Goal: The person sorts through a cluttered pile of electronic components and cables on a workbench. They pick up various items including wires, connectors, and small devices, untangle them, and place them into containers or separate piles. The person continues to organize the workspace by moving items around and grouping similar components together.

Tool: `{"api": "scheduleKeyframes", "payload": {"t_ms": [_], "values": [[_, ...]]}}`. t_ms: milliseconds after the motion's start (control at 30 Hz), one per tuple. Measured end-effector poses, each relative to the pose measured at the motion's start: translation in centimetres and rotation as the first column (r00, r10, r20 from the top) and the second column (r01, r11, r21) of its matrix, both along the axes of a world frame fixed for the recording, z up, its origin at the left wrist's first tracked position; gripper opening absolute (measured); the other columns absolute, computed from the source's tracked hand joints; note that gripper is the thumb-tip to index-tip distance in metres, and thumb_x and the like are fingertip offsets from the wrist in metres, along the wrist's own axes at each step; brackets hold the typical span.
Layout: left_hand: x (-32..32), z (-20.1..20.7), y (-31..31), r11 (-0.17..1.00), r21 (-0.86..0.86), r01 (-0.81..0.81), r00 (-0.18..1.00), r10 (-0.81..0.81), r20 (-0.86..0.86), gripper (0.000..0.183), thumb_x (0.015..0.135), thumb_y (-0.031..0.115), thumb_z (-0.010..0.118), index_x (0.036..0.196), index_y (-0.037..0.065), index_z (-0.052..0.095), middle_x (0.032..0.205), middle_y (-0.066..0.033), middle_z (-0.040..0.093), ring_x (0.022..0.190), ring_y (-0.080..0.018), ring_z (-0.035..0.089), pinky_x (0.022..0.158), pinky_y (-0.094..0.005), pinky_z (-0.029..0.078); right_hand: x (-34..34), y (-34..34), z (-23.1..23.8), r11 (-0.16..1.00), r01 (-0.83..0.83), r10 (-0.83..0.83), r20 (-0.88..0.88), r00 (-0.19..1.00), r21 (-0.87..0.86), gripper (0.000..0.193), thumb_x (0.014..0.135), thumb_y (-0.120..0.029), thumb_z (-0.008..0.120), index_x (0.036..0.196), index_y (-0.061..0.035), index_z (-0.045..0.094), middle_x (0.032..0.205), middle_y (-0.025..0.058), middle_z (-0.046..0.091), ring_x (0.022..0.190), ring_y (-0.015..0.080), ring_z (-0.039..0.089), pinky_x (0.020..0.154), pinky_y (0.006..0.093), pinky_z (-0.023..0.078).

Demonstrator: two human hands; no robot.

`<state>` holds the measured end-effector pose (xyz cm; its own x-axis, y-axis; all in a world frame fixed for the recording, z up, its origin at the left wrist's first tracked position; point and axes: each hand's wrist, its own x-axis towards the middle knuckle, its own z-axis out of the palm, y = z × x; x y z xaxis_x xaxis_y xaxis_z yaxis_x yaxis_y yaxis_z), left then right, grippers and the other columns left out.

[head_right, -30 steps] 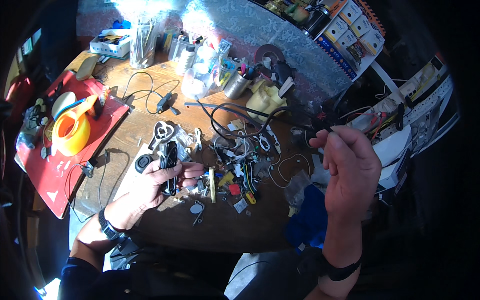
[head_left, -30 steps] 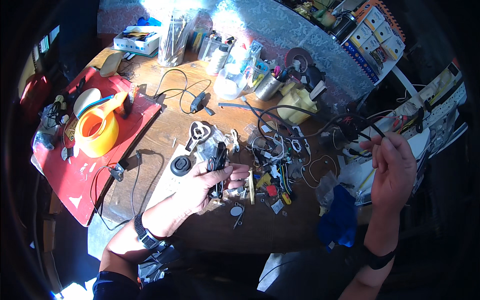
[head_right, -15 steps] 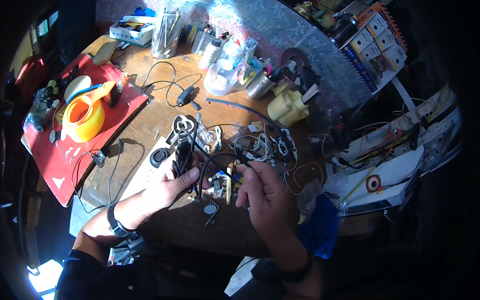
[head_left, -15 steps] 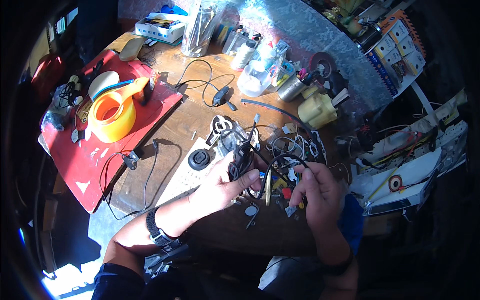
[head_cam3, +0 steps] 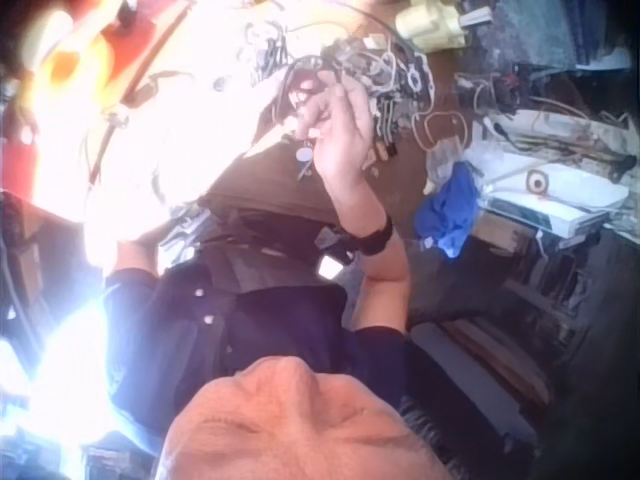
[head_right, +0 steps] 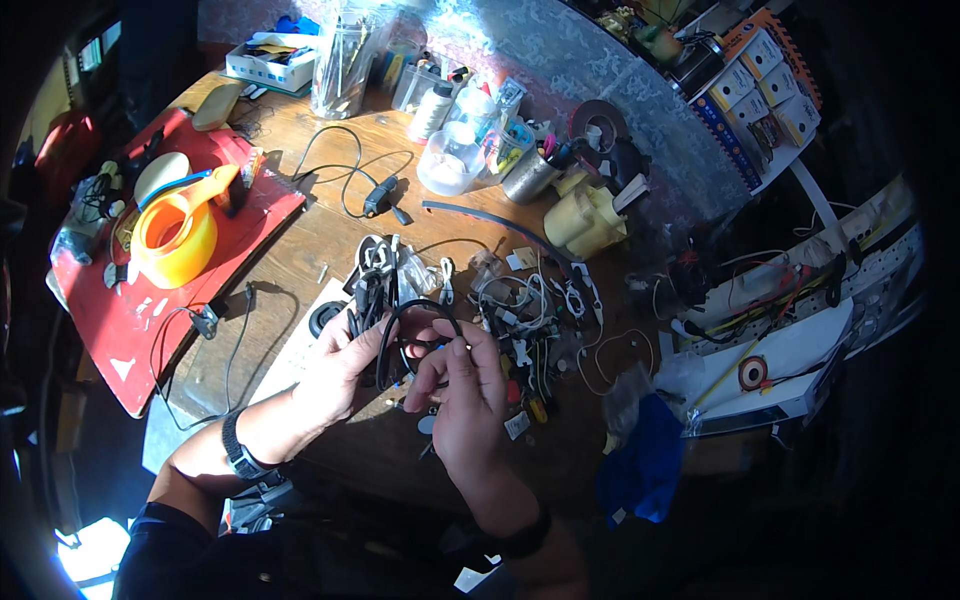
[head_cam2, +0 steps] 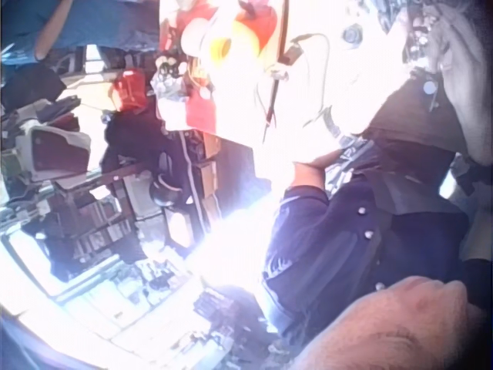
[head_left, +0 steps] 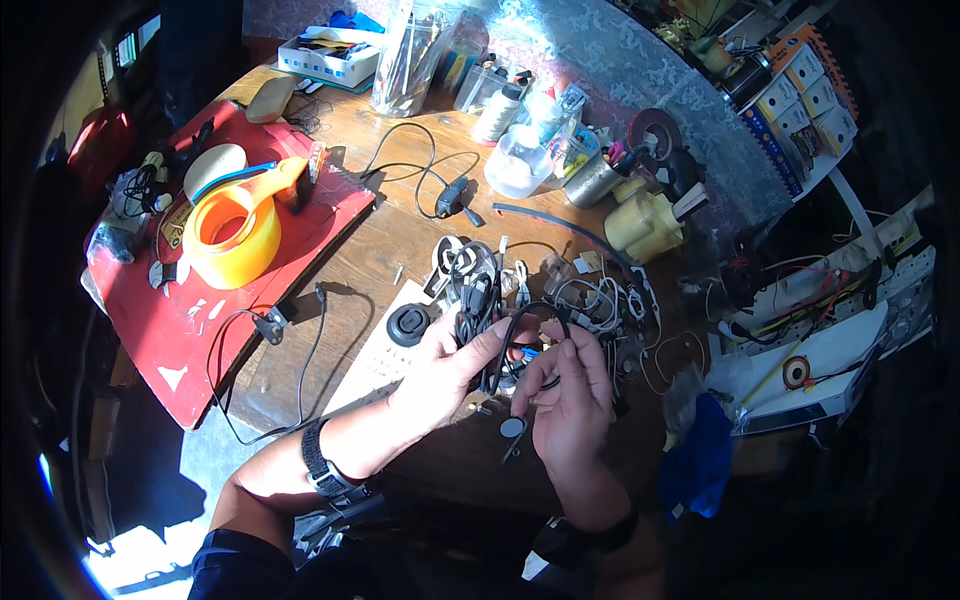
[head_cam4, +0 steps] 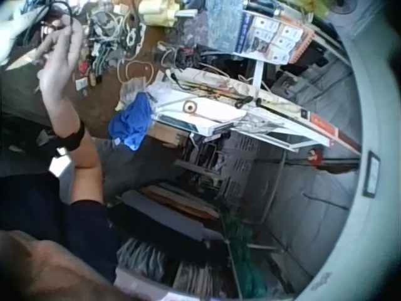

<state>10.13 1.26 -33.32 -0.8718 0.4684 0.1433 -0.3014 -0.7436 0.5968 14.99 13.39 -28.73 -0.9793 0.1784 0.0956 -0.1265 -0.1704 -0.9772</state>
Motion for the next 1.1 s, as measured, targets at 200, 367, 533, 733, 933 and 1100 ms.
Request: {"api": "scheduleKeyframes", "payload": {"t_ms": [200, 367, 533, 733, 933, 1100], "values": [[0.2, 0.1, 0.4, 0.975, -0.218, -0.038, 0.992, 0.011, -0.124, 0.019, 0.092, 0.018, 0.056, 0.104, 0.005, 0.050, 0.071, -0.0029, 0.057, 0.054, -0.0112, 0.057, 0.048, -0.0218, 0.043, 0.2, -1.6, -2.8, 0.955, -0.043, 0.112, -0.223, 0.968, 0.293, 0.062, 0.086, -0.022, 0.061, 0.132, 0.0030, 0.029, 0.108, 0.0107, 0.048, 0.082, 0.0111, 0.051, 0.066, 0.0221, 0.042], [0.3, -0.2, 0.5, 0.994, 0.063, 0.088, 0.995, -0.091, 0.042, 0.021, 0.092, 0.017, 0.055, 0.109, 0.006, 0.049, 0.088, -0.0033, 0.059, 0.073, -0.0105, 0.057, 0.059, -0.0225, 0.047, -0.4, -1.5, -3.7, 0.935, 0.052, 0.032, -0.229, 0.973, 0.351, 0.078, 0.075, -0.016, 0.072, 0.135, 0.0048, 0.026, 0.111, 0.0128, 0.049, 0.090, 0.0140, 0.053, 0.074, 0.0259, 0.045], [0.6, 0.0, 0.0, 0.997, 0.054, 0.050, 0.992, -0.056, 0.114, 0.027, 0.094, 0.017, 0.050, 0.117, 0.003, 0.049, 0.101, -0.0030, 0.058, 0.088, -0.0105, 0.056, 0.075, -0.0247, 0.047, 0.1, -0.8, -3.1, 0.931, 0.123, -0.068, -0.167, 0.984, 0.345, 0.062, 0.078, -0.003, 0.066, 0.131, 0.0050, 0.034, 0.104, 0.0102, 0.056, 0.074, 0.0041, 0.052, 0.058, 0.0155, 0.041], [0.5, -0.2, 0.5, 0.988, -0.121, 0.092, 0.995, -0.087, 0.044, 0.019, 0.090, 0.005, 0.056, 0.108, 0.006, 0.049, 0.109, -0.0059, 0.056, 0.110, -0.0154, 0.050, 0.091, -0.0281, 0.041, -0.3, -0.9, -3.6, 0.522, 0.394, -0.052, -0.433, 0.900, 0.756, 0.055, 0.086, -0.012, 0.058, 0.131, 0.0060, 0.032, 0.104, 0.0201, 0.052, 0.089, 0.0321, 0.059, 0.072, 0.0346, 0.050], [0.7, -0.3, 0.9, 0.997, -0.065, 0.050, 0.998, -0.048, 0.029, 0.026, 0.082, -0.007, 0.060, 0.098, 0.008, 0.046, 0.122, -0.0133, 0.050, 0.120, -0.0202, 0.043, 0.096, -0.0332, 0.040, 0.3, -1.9, -4.5, 0.424, 0.334, -0.056, -0.343, 0.938, 0.842, 0.055, 0.088, -0.021, 0.051, 0.132, 0.0064, 0.032, 0.115, 0.0224, 0.043, 0.097, 0.0376, 0.050, 0.076, 0.0414, 0.047], [0.7, 0.3, 1.0, 0.992, -0.111, -0.051, 0.997, 0.057, 0.053, 0.012, 0.086, -0.003, 0.054, 0.093, 0.005, 0.049, 0.106, -0.0183, 0.060, 0.106, -0.0229, 0.056, 0.091, -0.0335, 0.045, 1.3, -1.1, -3.4, 0.308, 0.304, 0.053, -0.336, 0.940, 0.902, 0.049, 0.082, -0.017, 0.056, 0.124, 0.0045, 0.045, 0.115, 0.0180, 0.045, 0.098, 0.0315, 0.047, 0.083, 0.0409, 0.041]]}}
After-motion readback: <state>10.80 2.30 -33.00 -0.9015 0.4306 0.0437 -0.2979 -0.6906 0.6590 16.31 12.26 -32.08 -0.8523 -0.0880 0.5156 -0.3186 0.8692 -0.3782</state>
